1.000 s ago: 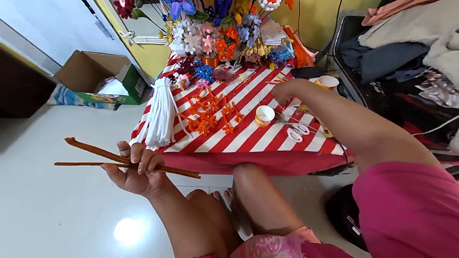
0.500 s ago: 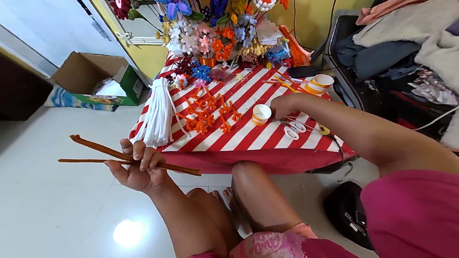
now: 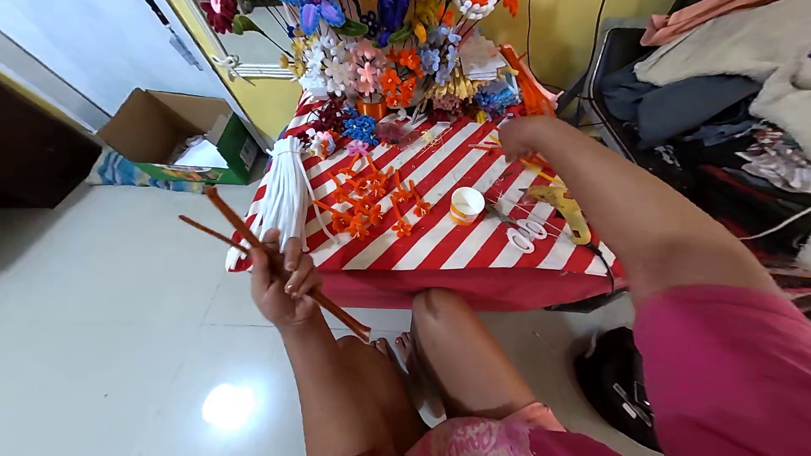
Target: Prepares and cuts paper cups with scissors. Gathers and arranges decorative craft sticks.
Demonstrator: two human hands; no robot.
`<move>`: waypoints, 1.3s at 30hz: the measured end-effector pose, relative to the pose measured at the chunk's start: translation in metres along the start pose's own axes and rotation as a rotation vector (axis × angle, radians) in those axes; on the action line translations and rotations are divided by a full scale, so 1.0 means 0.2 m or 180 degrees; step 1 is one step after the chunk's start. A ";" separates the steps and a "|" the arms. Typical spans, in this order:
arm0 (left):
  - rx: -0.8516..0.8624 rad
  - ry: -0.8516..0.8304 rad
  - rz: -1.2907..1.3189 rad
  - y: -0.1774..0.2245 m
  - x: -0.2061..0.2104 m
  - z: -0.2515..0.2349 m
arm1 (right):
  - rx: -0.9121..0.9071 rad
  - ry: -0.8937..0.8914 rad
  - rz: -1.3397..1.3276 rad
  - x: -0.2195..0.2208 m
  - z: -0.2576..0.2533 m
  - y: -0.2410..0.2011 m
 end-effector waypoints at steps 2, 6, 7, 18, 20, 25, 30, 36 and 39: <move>-0.0332 0.0124 -0.0257 -0.11 -0.01 -0.02 | 0.0148 0.0789 -0.0841 -0.03 -0.15 0.10; -0.1031 0.0467 -0.0970 -0.39 0.00 -0.04 | 0.0376 0.1631 -0.1801 0.02 -0.44 0.15; -0.1147 0.0446 -0.0988 -0.45 0.00 -0.04 | 0.0461 0.1855 -0.1951 0.07 -0.53 0.14; -0.1544 0.0046 -0.0310 -0.69 0.01 -0.10 | 0.1136 0.1498 -0.2509 0.06 -0.69 -0.06; -0.1641 0.0061 -0.0236 -0.72 0.01 -0.10 | 0.1304 0.1485 -0.2443 0.04 -0.69 -0.07; -0.1781 0.0114 -0.0156 -0.76 0.00 -0.11 | 0.1391 0.1456 -0.2619 0.06 -0.71 -0.06; -0.1679 0.0294 -0.0221 -0.67 -0.01 -0.12 | 0.1145 0.1432 -0.2703 0.09 -0.71 -0.04; -0.1645 0.0197 -0.0185 -0.60 -0.01 -0.08 | 0.1220 0.1367 -0.2527 0.09 -0.71 0.00; -0.1943 0.0379 -0.0833 -0.61 0.03 -0.05 | 0.1227 0.1356 -0.2518 0.08 -0.70 -0.02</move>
Point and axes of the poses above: each hand's wrist, its own z-axis away from the middle knuckle, its own x-axis out of the palm, y = z × x, the point moved 2 cm from there along -z, towards the middle knuckle, and after that the axes turned 4 degrees about z, right-handed, at the moved point
